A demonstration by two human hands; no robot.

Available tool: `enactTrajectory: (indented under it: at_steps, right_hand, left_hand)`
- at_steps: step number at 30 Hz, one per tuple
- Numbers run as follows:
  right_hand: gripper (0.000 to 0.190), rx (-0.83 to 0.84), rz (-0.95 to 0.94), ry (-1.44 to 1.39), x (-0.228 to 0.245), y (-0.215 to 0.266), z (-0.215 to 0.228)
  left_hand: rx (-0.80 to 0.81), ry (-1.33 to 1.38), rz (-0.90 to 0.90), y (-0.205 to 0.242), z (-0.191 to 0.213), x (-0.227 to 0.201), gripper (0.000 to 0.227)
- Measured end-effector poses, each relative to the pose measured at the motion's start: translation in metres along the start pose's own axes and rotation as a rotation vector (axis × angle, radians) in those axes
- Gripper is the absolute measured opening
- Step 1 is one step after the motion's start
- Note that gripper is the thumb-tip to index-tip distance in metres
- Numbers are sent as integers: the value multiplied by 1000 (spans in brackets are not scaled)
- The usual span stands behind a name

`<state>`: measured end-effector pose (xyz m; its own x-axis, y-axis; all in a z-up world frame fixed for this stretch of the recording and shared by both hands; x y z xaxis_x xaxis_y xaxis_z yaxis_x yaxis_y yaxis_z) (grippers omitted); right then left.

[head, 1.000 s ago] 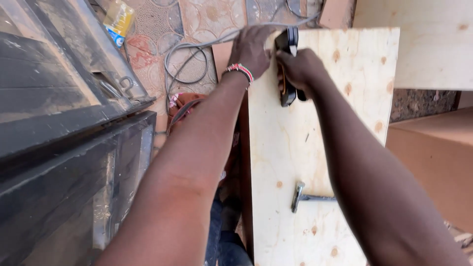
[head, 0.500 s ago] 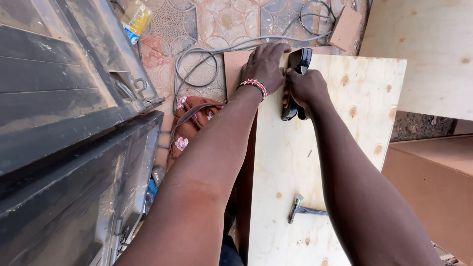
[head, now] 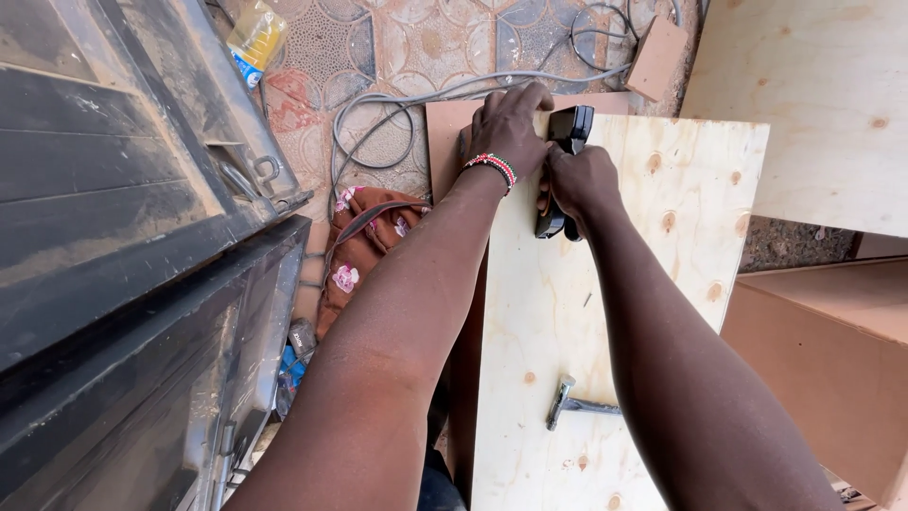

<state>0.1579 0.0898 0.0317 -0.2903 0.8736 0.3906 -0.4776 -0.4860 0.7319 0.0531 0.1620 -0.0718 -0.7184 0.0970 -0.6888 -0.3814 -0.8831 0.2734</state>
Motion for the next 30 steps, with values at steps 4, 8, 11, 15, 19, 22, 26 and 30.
enactTrajectory:
  at_steps: [4,8,11,15,19,22,26,30]
  right_hand:
    - [56,1,-35,-42,1,10,-2]
    - [72,6,6,79,3,17,-4]
    - [64,13,-8,57,-4,11,-5]
    - [56,22,-26,7,-8,6,-4]
    - [55,52,-54,-32,-9,2,-5]
    - [48,62,-99,-141,-28,-10,-10]
    - [44,56,-126,-168,-30,-9,-11]
    - [39,42,-166,-150,-21,0,-8]
  left_hand:
    - [103,83,157,1,9,1,46]
    - [-101,177,237,-1,-25,15,21]
    - [-303,241,231,4,-46,19,16]
    - [-554,342,112,11,-23,8,14]
    - [-635,269,141,13,-21,8,5]
    - [-655,451,344,10,-34,17,21]
    - [-493,571,705,3,-68,38,28]
    - [-513,543,642,7,-64,29,24]
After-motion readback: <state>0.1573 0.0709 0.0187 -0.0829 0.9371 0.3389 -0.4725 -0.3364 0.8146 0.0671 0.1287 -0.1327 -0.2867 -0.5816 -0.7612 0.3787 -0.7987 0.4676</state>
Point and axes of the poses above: each hand's wrist, its own y-axis away from the middle knuckle, its own z-axis out of the back of the hand, x = y × z, the point moved 4 cm from there along -y, towards the middle knuckle, and after that the axes turned 9 degrees about -y, right-handed, at the moved point
